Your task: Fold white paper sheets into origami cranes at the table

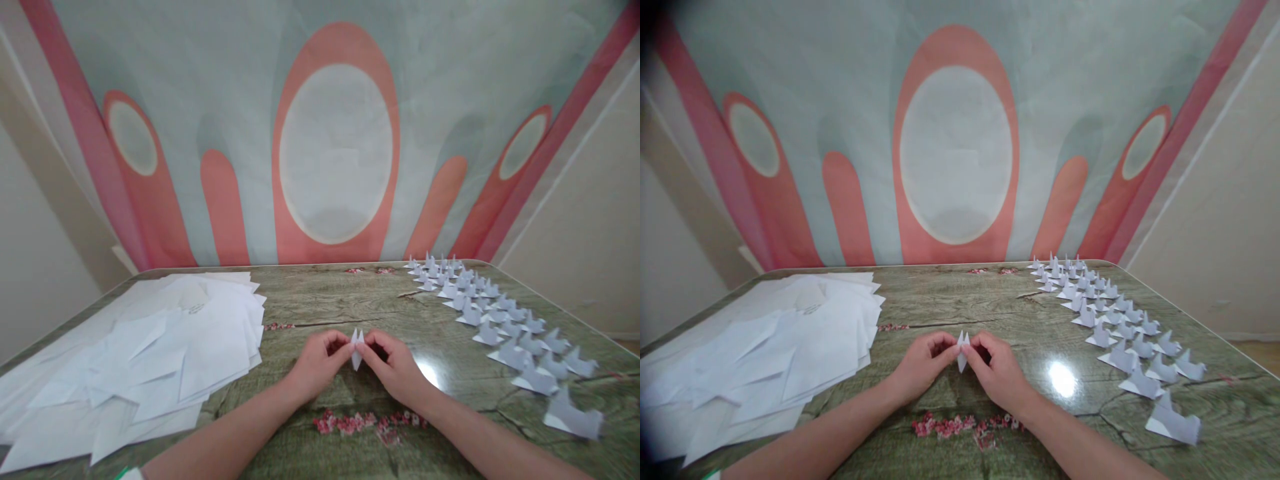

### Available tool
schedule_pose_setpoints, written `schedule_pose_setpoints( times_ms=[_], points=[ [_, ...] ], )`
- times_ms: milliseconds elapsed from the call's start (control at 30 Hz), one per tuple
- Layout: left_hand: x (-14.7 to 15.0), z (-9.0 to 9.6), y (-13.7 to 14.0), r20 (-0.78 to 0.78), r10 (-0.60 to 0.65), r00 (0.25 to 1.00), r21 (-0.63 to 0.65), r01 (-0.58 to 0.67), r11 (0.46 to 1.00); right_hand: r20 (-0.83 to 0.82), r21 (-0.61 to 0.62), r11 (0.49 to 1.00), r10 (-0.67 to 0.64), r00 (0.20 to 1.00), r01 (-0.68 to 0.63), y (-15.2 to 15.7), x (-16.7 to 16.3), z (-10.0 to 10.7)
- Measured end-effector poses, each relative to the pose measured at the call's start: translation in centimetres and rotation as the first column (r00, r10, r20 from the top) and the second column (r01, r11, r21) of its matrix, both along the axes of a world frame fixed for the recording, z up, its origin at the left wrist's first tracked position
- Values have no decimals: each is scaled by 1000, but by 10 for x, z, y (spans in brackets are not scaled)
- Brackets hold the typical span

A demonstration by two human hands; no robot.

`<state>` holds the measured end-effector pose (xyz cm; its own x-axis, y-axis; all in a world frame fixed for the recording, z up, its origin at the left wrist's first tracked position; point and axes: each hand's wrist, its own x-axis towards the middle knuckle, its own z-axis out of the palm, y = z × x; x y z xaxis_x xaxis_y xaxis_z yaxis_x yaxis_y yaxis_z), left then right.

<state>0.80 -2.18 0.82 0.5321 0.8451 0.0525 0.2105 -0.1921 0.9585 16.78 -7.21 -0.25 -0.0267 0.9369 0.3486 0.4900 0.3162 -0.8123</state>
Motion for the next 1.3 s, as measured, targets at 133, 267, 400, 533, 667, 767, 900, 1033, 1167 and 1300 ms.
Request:
schedule_pose_setpoints(
  times_ms=[133,267,400,533,667,767,900,1033,1167,1300],
  points=[
    [-1,-1,-1,-42,-29,999,53,31,998,4,6,999,45,999,-45,0,0,1],
    [-1,-1,-1,-25,-29,999,31,29,999,-48,-56,997,56,997,-58,1,1,0],
    [0,-2,1,50,9,999,-45,-7,999,-104,-136,988,62,993,-76,3,1,-3],
    [0,-2,3,129,68,989,-102,-55,993,-37,-136,984,112,993,-116,3,1,-2],
    [-2,0,4,158,71,985,-143,-49,989,-1,-116,979,169,986,-168,2,0,1],
    [-4,2,4,171,58,984,-159,-31,987,-22,-131,970,203,979,-204,3,1,1],
    [-4,1,3,200,46,979,-180,-9,984,-60,-166,962,210,976,-217,2,2,1],
    [-5,2,3,231,39,972,-196,7,981,-90,-174,956,222,971,-235,1,4,2],
    [-4,6,1,370,-51,928,-288,167,943,-313,-203,903,308,899,-380,2,9,2],
    [-4,6,-3,475,-121,872,-363,319,875,-652,-215,785,327,684,-581,1,8,-2]
  ],
)
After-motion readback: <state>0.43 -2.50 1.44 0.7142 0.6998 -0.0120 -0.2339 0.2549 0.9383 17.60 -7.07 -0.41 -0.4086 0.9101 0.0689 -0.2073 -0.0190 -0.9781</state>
